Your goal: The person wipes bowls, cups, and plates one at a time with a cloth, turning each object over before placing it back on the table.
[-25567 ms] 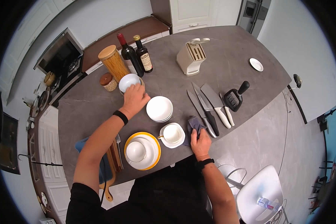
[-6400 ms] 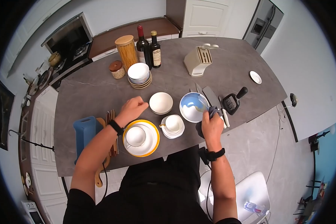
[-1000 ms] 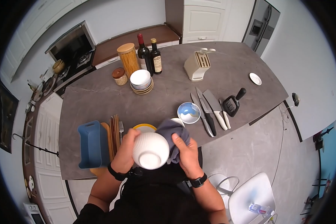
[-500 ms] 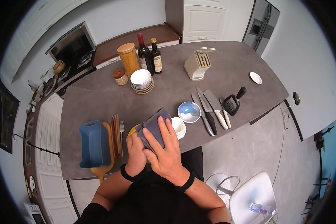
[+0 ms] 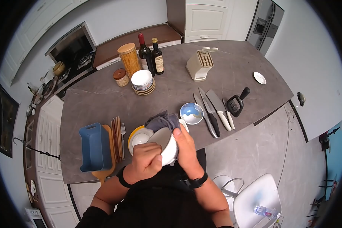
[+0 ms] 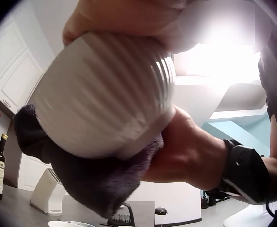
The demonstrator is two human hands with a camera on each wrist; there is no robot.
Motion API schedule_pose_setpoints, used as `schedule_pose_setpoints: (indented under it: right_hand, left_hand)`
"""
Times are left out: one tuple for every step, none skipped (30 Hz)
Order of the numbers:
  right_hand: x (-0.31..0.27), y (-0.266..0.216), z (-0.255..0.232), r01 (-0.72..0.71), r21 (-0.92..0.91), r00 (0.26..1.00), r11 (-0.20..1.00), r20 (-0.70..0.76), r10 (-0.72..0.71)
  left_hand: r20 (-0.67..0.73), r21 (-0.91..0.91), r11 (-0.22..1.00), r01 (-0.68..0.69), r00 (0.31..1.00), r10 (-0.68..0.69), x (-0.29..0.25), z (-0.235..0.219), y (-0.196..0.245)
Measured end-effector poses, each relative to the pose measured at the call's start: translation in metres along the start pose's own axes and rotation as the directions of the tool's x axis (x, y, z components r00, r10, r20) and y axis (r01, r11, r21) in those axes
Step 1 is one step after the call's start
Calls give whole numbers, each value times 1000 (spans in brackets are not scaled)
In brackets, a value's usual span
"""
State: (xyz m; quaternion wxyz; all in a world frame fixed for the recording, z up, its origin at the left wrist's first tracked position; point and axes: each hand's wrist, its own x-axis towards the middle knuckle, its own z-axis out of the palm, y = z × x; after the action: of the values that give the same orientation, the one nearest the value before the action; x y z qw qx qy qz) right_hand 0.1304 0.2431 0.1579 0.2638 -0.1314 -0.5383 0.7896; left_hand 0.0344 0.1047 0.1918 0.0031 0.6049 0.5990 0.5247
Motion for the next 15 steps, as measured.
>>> schedule_pose_setpoints:
  right_hand:
    - [2,-2,0,-88,201,995,976,-24,94]
    - [1,-1,-8,-215,286,975,934,9,222]
    - [0,-3,-14,-337,363,938,869,51,343]
    - [-3,-11,-9,-411,419,897,810,28,440]
    - [-2,-8,-11,-476,453,861,754,67,504]
    - [-3,0,-13,-520,549,831,654,147,537]
    - [-4,10,-15,-558,630,798,540,230,557]
    - [-4,19,-17,-536,654,814,534,232,532]
    - [-4,25,-17,-513,678,830,527,234,507]
    - [-6,27,-14,-438,652,872,619,142,468]
    - [-4,29,-13,-395,683,887,615,109,448]
    - [-2,30,-12,-350,712,901,609,77,427]
    - [-1,32,-11,-304,739,913,602,45,406]
    - [0,34,-14,-283,725,917,628,13,398]
    - [0,35,-17,-262,710,921,654,-19,390]
  left_hand:
    - [68,-2,998,-65,996,65,1,-3,1]
    - [86,6,991,-136,987,135,3,-4,1]
    - [98,24,979,-201,975,198,4,-5,3]
    - [67,33,962,-270,961,267,5,-4,5]
    - [37,44,941,-336,942,335,6,0,7]
    - [-17,77,914,-397,916,400,4,4,6]
    - [-33,124,900,-419,904,426,5,6,6]
    - [-47,171,882,-438,891,452,5,8,5]
    - [-59,217,863,-456,877,478,5,9,5]
    - [-79,251,849,-465,864,497,3,14,-5]
    - [-73,273,861,-430,883,464,-1,16,-14]
    - [-68,276,882,-381,908,414,-1,17,-24]
    - [-64,278,901,-333,929,364,-2,17,-33]
    - [-18,260,937,-234,969,247,-4,14,-39]
    - [-27,174,972,-156,986,163,-2,14,-39]
